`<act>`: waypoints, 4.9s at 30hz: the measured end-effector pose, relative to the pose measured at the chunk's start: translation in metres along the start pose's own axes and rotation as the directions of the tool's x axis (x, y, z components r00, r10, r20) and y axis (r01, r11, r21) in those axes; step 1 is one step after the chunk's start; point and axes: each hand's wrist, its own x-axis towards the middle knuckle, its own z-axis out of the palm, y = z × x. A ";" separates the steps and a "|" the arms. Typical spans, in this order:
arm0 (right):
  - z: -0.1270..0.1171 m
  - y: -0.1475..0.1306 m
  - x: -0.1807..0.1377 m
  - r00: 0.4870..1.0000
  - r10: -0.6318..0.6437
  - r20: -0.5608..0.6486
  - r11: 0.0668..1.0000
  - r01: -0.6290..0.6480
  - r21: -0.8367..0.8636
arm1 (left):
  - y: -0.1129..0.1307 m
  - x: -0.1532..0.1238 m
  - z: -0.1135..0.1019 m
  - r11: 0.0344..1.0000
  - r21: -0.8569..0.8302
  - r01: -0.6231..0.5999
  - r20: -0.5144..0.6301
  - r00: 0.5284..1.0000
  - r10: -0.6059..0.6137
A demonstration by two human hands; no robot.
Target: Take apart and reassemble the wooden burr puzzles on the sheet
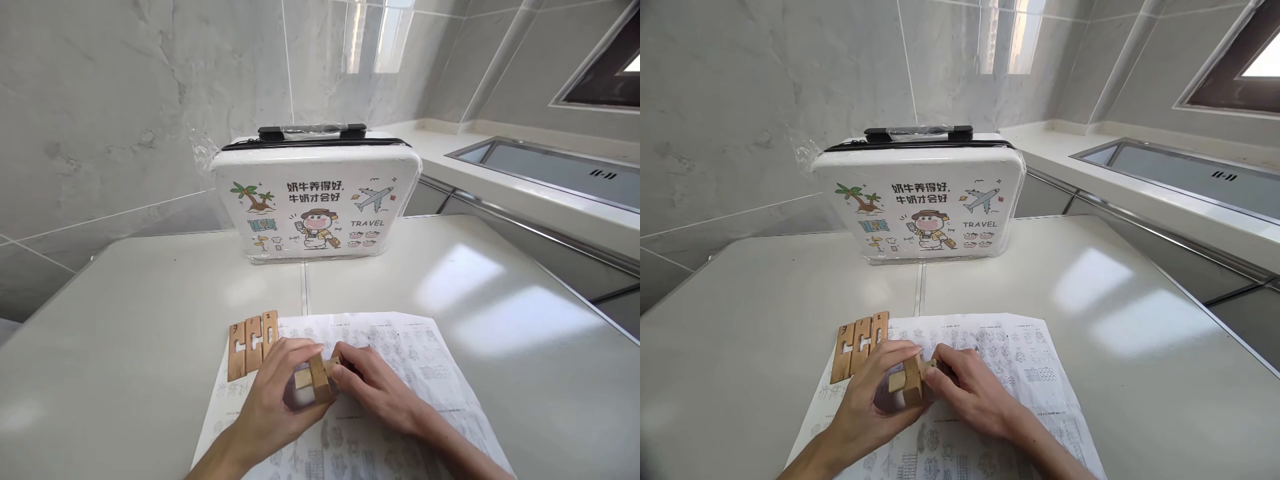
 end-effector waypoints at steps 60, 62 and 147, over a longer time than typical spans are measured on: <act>-0.001 0.002 -0.001 0.989 -0.061 -0.132 0.992 0.074 0.101 | -0.002 0.002 -0.003 0.770 -0.503 0.394 0.186 0.919 -0.349; -0.001 0.002 0.000 0.995 -0.054 -0.078 0.992 0.062 0.107 | -0.003 0.002 -0.004 0.744 -0.541 0.393 0.187 0.918 -0.348; -0.004 0.006 -0.002 0.910 -0.389 -0.143 0.902 0.345 -0.259 | -0.005 0.008 -0.013 0.679 -0.624 0.387 0.191 0.918 -0.348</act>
